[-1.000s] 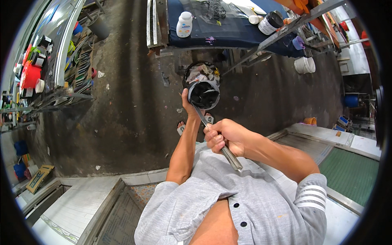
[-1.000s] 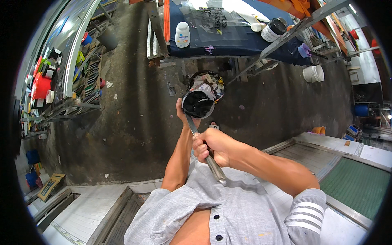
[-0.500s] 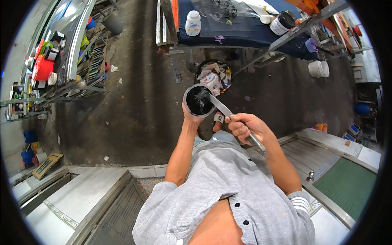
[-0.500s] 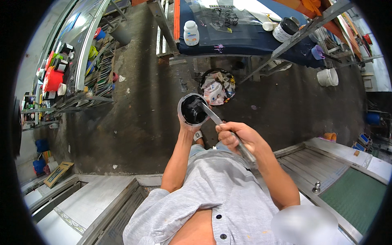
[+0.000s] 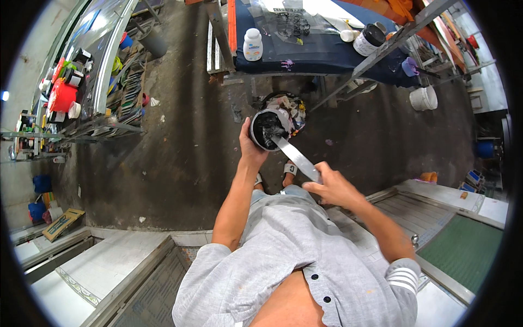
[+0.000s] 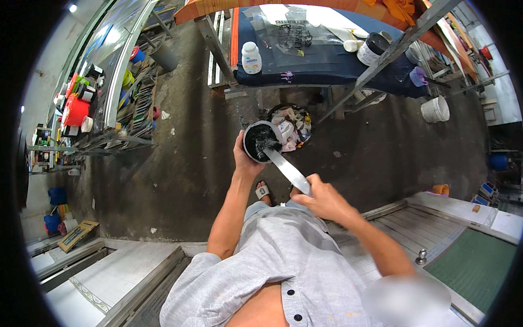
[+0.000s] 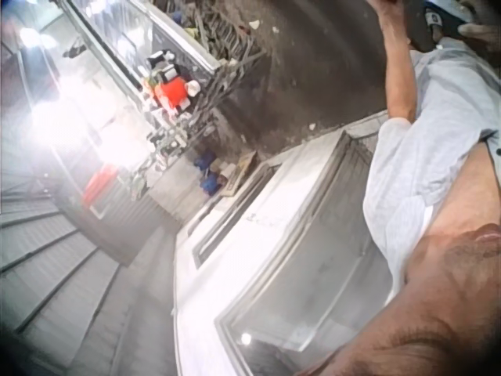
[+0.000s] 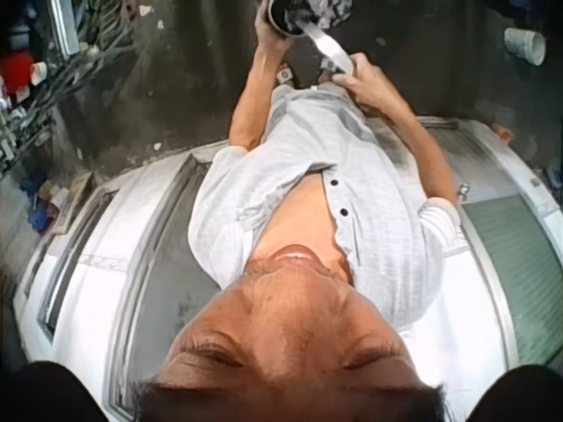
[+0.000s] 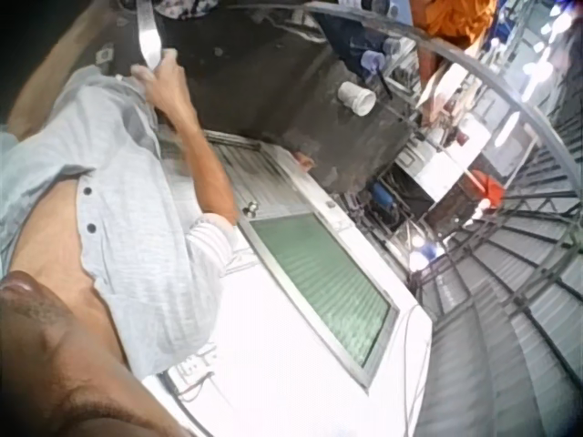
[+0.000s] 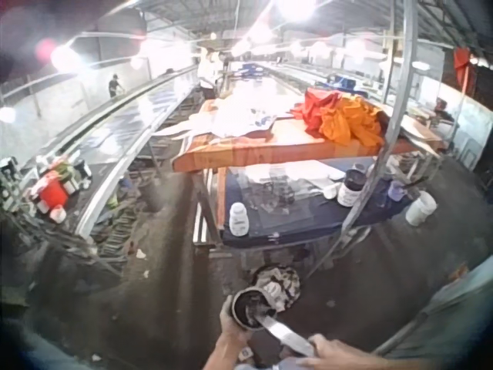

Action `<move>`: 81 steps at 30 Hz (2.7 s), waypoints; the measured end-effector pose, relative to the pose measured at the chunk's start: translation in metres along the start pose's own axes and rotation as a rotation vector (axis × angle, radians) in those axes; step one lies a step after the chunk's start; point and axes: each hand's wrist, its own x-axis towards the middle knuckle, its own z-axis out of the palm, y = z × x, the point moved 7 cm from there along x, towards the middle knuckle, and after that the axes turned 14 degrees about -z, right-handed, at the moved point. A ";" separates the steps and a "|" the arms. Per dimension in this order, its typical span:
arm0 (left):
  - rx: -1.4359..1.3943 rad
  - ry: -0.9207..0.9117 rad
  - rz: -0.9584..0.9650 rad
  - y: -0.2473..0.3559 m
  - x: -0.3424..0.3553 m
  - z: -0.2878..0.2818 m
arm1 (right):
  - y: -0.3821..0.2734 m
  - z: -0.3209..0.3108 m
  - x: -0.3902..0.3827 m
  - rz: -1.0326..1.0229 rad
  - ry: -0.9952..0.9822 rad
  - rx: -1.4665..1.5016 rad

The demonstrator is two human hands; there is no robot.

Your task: The person mixes black ink in a container, pours it onto a screen printing frame, and uses a squeegee to apply the ink onto a blue t-shirt. After printing, the person uses a heat gun to dry the design on the shirt.

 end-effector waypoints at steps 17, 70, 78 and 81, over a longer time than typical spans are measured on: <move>0.174 0.020 0.038 0.021 0.006 0.034 | -0.076 -0.073 0.039 -0.334 0.014 -1.180; 0.155 0.493 0.643 0.020 0.107 0.000 | 0.386 0.138 0.307 0.316 0.204 2.065; -0.090 0.623 0.460 0.009 0.145 -0.102 | 0.415 0.110 0.242 0.448 0.329 1.303; -0.098 0.621 0.465 0.015 0.145 -0.120 | 0.427 0.105 0.232 0.351 0.303 0.790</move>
